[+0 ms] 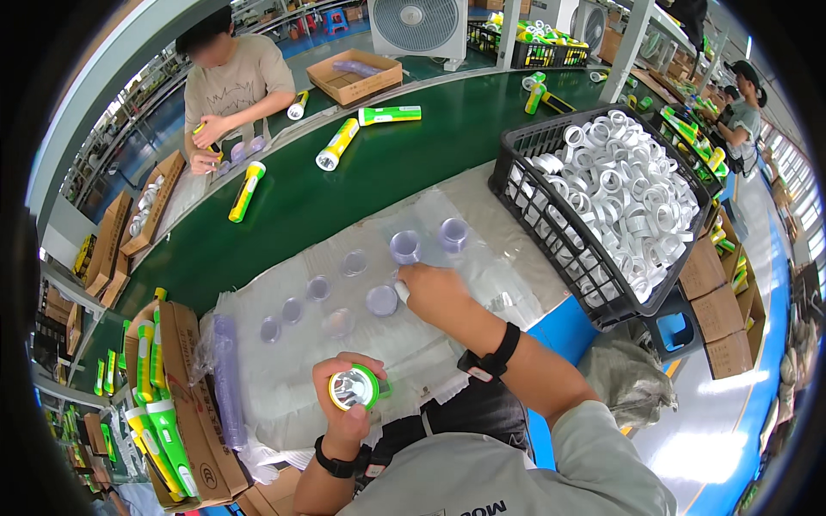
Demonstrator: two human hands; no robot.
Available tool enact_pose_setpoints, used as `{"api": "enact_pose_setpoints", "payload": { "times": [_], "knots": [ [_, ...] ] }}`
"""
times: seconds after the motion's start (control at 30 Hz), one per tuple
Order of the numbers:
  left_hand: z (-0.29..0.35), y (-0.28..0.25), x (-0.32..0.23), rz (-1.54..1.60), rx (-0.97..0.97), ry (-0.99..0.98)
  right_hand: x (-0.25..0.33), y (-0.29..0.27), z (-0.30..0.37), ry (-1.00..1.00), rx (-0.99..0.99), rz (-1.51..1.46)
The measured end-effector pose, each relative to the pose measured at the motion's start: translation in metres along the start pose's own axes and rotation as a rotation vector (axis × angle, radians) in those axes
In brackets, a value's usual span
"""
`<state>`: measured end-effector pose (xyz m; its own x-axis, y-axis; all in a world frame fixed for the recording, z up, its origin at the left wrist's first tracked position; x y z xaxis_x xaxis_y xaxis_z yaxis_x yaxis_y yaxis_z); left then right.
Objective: Assemble flashlight components by attaching the lens and head pieces to the body.
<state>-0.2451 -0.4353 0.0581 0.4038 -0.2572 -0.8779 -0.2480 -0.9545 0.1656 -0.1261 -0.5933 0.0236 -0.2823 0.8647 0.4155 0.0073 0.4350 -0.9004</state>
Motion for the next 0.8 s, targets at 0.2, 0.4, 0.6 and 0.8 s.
{"api": "enact_pose_setpoints", "payload": {
  "times": [0.2,0.4,0.6,0.8],
  "knots": [
    [0.006,-0.008,0.008,0.018,-0.034,-0.018,0.047,-0.059,0.031,0.039,0.190,-0.732],
    [0.009,0.003,0.007,0.108,0.046,0.094,0.104,-0.065,0.052,-0.239,0.296,-0.352],
    [0.010,0.002,0.011,0.038,0.046,0.074,0.107,-0.066,0.062,-0.202,0.217,-0.452],
    [0.005,0.009,0.010,0.048,0.172,0.031,0.112,-0.045,0.063,-0.283,0.320,-0.752]
  ]
}}
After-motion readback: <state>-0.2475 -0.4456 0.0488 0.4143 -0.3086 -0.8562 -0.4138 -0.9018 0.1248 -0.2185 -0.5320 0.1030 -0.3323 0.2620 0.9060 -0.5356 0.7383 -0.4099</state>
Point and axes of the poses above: each hand's wrist, its own z-axis away from the middle knuckle, its own y-axis out of the palm, x = y × z, the point moved 7 cm from there along -z, towards the middle knuckle
